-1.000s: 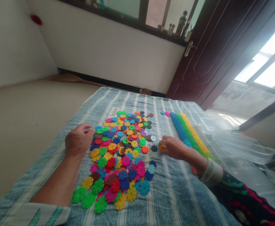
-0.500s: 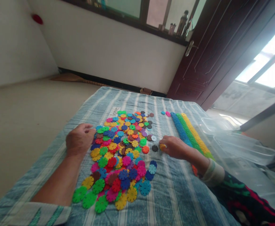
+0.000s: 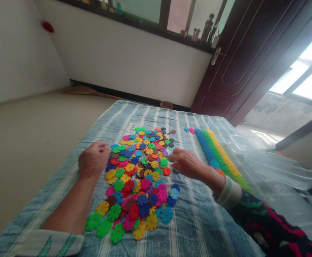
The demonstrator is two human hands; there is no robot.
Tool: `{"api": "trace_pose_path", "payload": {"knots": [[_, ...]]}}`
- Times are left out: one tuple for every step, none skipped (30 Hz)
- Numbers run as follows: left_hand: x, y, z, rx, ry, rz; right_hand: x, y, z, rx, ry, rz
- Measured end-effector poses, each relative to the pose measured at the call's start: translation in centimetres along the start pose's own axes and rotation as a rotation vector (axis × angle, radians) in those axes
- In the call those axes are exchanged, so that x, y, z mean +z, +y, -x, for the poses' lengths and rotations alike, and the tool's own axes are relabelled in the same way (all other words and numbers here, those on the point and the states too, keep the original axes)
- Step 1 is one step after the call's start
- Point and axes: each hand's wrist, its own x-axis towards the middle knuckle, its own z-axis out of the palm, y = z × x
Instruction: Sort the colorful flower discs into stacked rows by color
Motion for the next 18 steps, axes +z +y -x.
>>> {"api": "trace_pose_path", "payload": {"knots": [[0.0, 0.0, 0.0, 0.002, -0.002, 0.001, 0.2, -0.2, -0.7, -0.025, 0.023, 0.009], [0.0, 0.0, 0.0, 0.006, -0.002, 0.003, 0.4, -0.2, -1.4, -0.047, 0.044, 0.022], [0.0, 0.0, 0.0, 0.009, 0.000, 0.005, 0.7, -0.2, -2.2, -0.070, 0.062, 0.037], [0.0, 0.0, 0.0, 0.012, 0.003, 0.006, 0.9, -0.1, -2.9, -0.091, 0.072, 0.053], [-0.1, 0.0, 0.0, 0.012, 0.003, 0.005, 1.1, 0.0, -3.5, -0.110, 0.075, 0.069], [-0.1, 0.1, 0.0, 0.011, 0.001, 0.002, 1.3, 0.2, -4.1, -0.129, 0.067, 0.083], [-0.1, 0.1, 0.0, 0.008, -0.002, -0.003, 1.5, 0.3, -4.6, -0.146, 0.051, 0.095], [-0.1, 0.1, 0.0, 0.006, -0.006, -0.008, 1.6, 0.5, -5.0, -0.161, 0.033, 0.104], [-0.1, 0.1, 0.0, 0.006, -0.010, -0.012, 1.6, 0.6, -5.3, -0.175, 0.018, 0.111], [-0.1, 0.1, 0.0, 0.008, -0.011, -0.012, 1.7, 0.8, -5.5, -0.191, 0.008, 0.116], [-0.1, 0.1, 0.0, 0.011, -0.011, -0.009, 1.7, 0.9, -5.7, -0.210, 0.002, 0.116], [-0.1, 0.1, 0.0, 0.013, -0.011, -0.004, 1.6, 1.1, -5.8, -0.228, -0.001, 0.113], [-0.1, 0.1, 0.0, 0.013, -0.013, 0.002, 1.6, 1.2, -5.9, -0.245, -0.001, 0.107], [-0.1, 0.1, 0.0, 0.011, -0.017, 0.009, 1.5, 1.3, -6.0, -0.262, -0.002, 0.098], [-0.1, 0.1, 0.0, 0.005, -0.022, 0.015, 1.4, 1.5, -6.1, -0.281, -0.003, 0.089], [-0.1, 0.1, 0.0, 0.000, -0.029, 0.018, 1.4, 1.6, -6.2, -0.301, -0.004, 0.082], [-0.1, 0.1, 0.1, -0.004, -0.035, 0.019, 1.3, 1.6, -6.3, -0.320, -0.007, 0.078], [-0.2, 0.1, 0.1, -0.006, -0.039, 0.018, 1.2, 1.7, -6.4, -0.336, -0.013, 0.079]]}}
